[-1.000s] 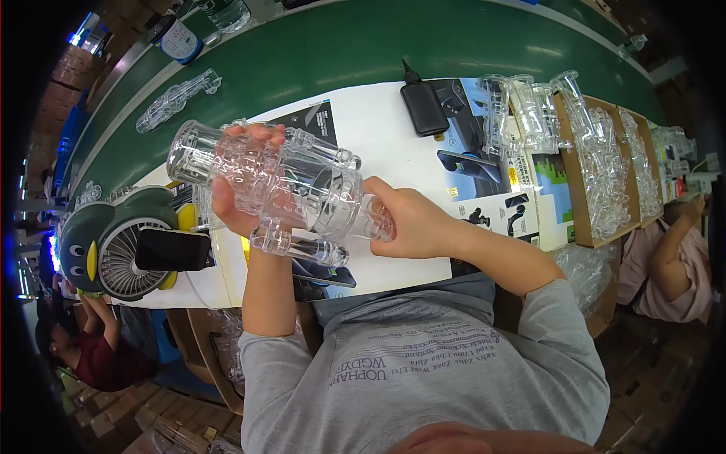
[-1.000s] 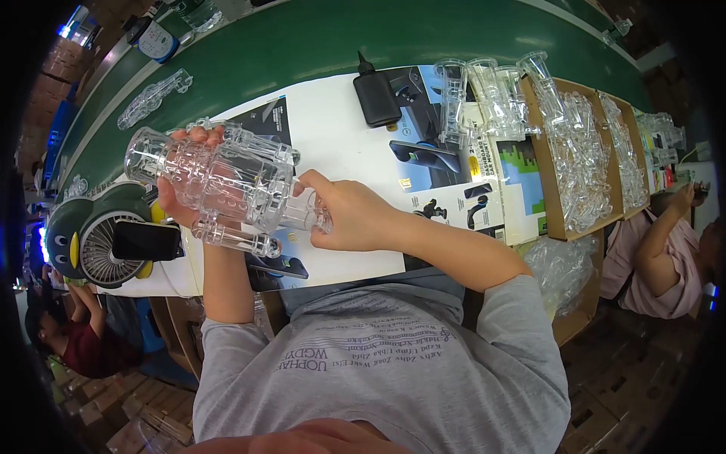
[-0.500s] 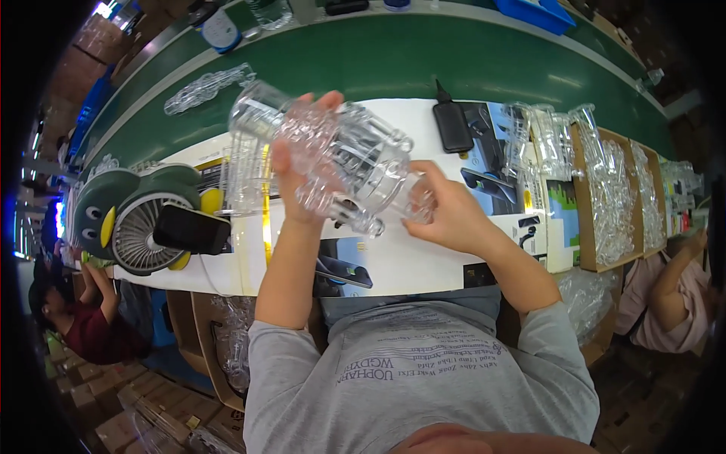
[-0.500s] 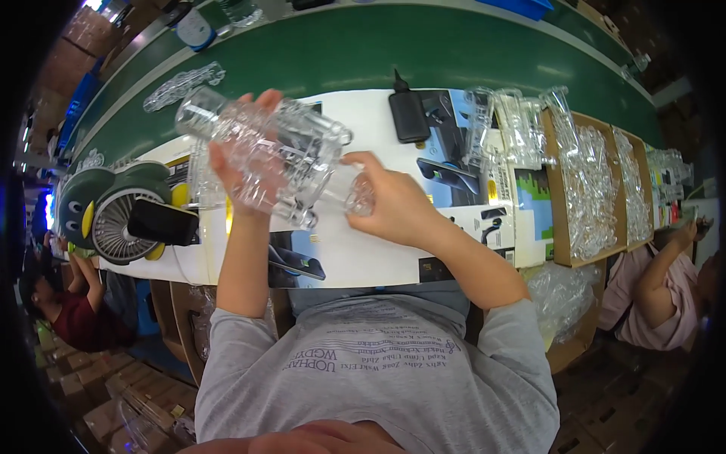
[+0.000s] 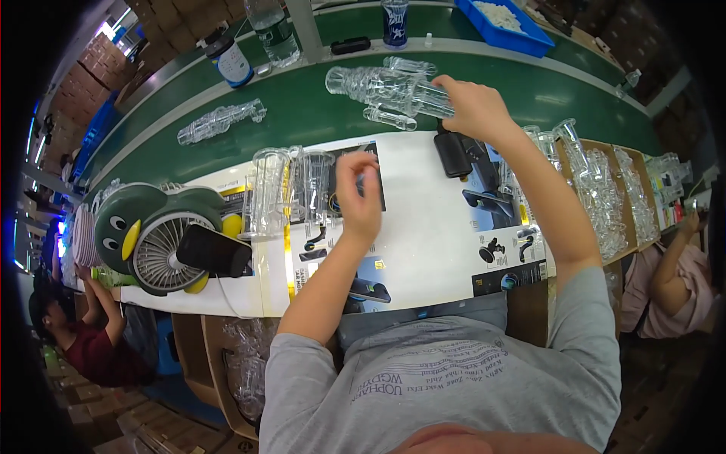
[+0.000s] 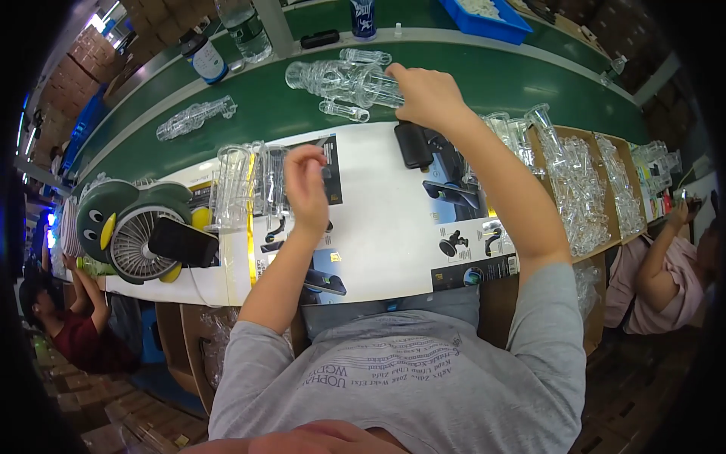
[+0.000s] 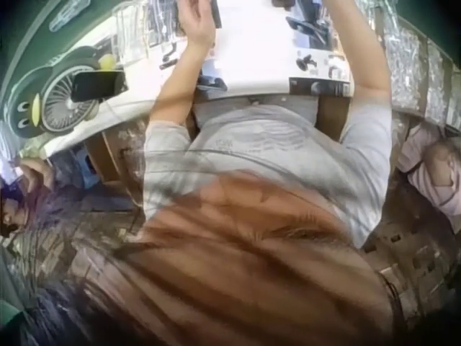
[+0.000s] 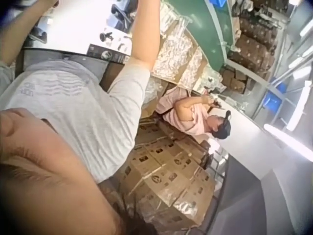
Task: Applying a liquid from a squeeze bottle to clear plastic parts and assembling them on a production line.
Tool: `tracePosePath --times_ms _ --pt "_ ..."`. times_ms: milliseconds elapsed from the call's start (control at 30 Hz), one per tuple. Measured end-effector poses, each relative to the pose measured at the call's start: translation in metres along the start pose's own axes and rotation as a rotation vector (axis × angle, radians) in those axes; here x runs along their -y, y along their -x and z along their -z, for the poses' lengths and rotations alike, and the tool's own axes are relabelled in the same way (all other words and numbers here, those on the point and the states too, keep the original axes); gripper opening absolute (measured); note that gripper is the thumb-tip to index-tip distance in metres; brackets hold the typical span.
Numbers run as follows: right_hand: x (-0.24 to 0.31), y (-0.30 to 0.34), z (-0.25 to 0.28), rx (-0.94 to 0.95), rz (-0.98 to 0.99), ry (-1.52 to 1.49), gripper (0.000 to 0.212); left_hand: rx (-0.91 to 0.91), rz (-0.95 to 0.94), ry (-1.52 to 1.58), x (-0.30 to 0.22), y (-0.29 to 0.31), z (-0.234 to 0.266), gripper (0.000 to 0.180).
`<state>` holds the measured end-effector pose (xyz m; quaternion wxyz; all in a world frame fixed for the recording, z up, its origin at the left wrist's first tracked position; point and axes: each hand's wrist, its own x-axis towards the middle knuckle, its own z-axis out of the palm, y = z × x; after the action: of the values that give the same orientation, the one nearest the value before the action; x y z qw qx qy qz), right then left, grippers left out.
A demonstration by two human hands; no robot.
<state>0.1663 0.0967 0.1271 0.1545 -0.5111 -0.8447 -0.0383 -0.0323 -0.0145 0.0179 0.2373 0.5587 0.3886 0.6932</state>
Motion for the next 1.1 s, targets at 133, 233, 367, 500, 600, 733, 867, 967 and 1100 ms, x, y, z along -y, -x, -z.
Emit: tracePosePath --times_ms 133,233,367,500,600,733,867,967,1100 --pt "-0.003 -0.048 -0.012 0.266 0.036 0.096 0.059 0.245 -0.368 -0.284 -0.011 0.003 -0.008 0.019" --pt "-0.022 -0.076 -0.024 0.319 0.055 0.092 0.060 0.291 -0.411 -0.302 -0.009 0.003 -0.010 0.027" --pt "-0.062 -0.090 -0.038 0.284 0.029 0.135 0.059 0.285 -0.435 -0.318 -0.006 0.000 -0.012 0.027" --pt "-0.086 -0.084 -0.063 0.220 -0.138 0.352 0.052 0.304 -0.442 -0.345 -0.006 0.001 -0.013 0.026" --pt "-0.087 -0.075 -0.081 0.166 -0.217 0.428 0.049 0.304 -0.445 -0.354 -0.005 0.002 -0.010 0.025" --pt "-0.102 -0.066 -0.075 0.130 -0.234 0.399 0.043 0.318 -0.429 -0.340 -0.006 0.001 -0.015 0.024" --pt "-0.106 -0.062 -0.049 0.098 -0.184 0.376 0.034 0.340 -0.405 -0.322 -0.005 0.001 -0.017 0.023" --pt "-0.099 -0.054 -0.018 0.220 -0.116 0.327 0.025 0.323 -0.413 -0.347 -0.005 -0.001 -0.013 0.022" --pt "-0.115 -0.023 0.007 0.550 -0.111 0.273 0.027 0.325 -0.350 -0.310 -0.001 0.001 -0.017 0.021"
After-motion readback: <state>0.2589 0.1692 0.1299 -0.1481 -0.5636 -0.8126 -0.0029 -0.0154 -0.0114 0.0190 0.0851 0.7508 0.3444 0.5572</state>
